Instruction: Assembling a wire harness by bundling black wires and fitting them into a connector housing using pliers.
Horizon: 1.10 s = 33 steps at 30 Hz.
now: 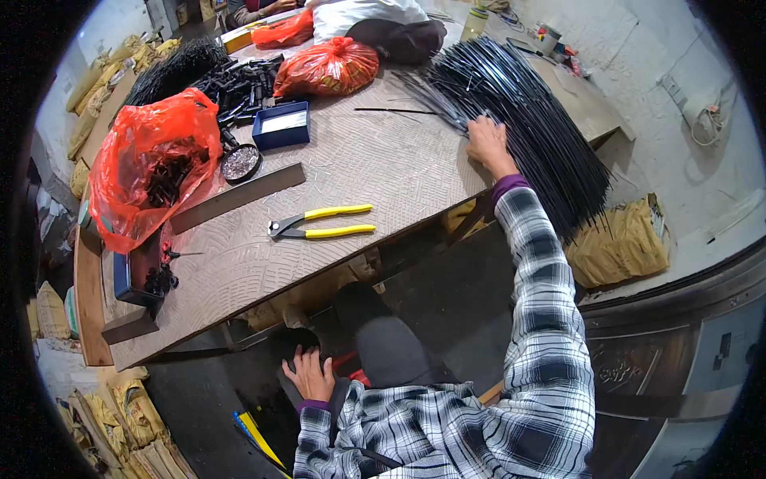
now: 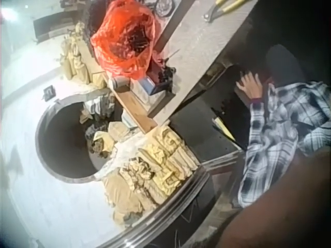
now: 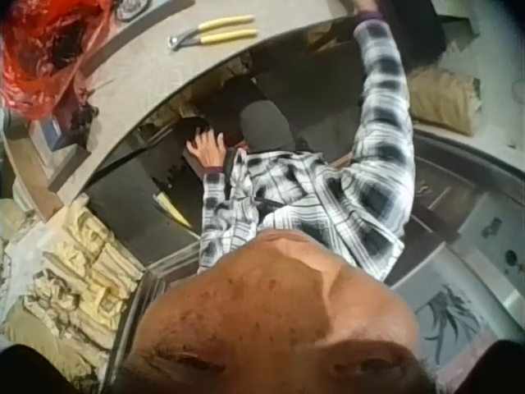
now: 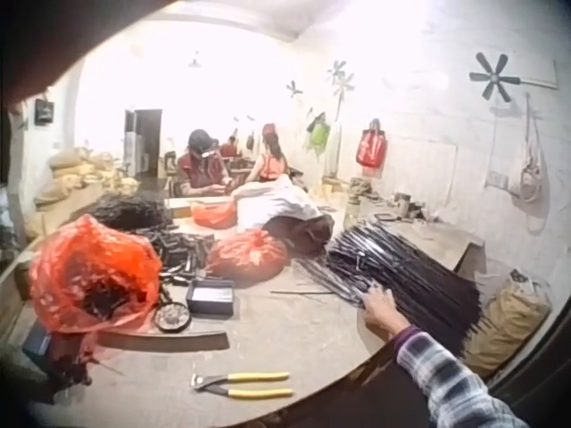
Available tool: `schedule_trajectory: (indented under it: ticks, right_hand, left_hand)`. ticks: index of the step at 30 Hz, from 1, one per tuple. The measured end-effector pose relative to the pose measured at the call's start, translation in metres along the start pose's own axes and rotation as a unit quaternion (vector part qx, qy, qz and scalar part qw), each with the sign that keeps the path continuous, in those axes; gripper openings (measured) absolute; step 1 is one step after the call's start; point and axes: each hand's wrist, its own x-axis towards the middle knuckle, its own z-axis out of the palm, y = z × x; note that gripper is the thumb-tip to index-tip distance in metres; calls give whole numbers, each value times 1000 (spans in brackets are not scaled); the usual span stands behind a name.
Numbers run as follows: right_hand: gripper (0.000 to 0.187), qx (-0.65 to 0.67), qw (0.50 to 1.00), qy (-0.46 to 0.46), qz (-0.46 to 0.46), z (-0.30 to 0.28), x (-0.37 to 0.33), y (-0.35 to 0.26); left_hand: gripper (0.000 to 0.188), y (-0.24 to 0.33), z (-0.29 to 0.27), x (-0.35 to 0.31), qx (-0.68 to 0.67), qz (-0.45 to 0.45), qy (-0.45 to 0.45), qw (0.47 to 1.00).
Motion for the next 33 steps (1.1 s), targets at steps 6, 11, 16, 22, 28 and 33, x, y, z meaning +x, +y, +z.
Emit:
schedule_trajectory:
  ticks: [6, 11, 16, 22, 28, 33]
  right_hand:
    - [35, -22, 996, 86, 8, 14, 5, 1]
    - [27, -4, 999, 53, 3, 0, -6, -18]
    - [25, 43, 991, -59, 113, -14, -1, -22]
    - [29, 80, 981, -65, 167, -17, -2, -28]
    - [34, 140, 980, -38, 140, -25, -24, -26]
    - [38, 183, 978, -31, 97, -21, -36, -35]
  left_hand:
    - [27, -5, 3, -2, -14, 12, 15, 1000]
    - [24, -6, 3, -3, -22, 15, 28, 999]
    - [23, -5, 4, -5, -31, 19, 38, 999]
    - [22, -11, 6, -9, -36, 15, 56, 998]
    - [21, -13, 10, -14, -56, 19, 61, 996]
    - [20, -15, 5, -16, -56, 16, 59, 997]
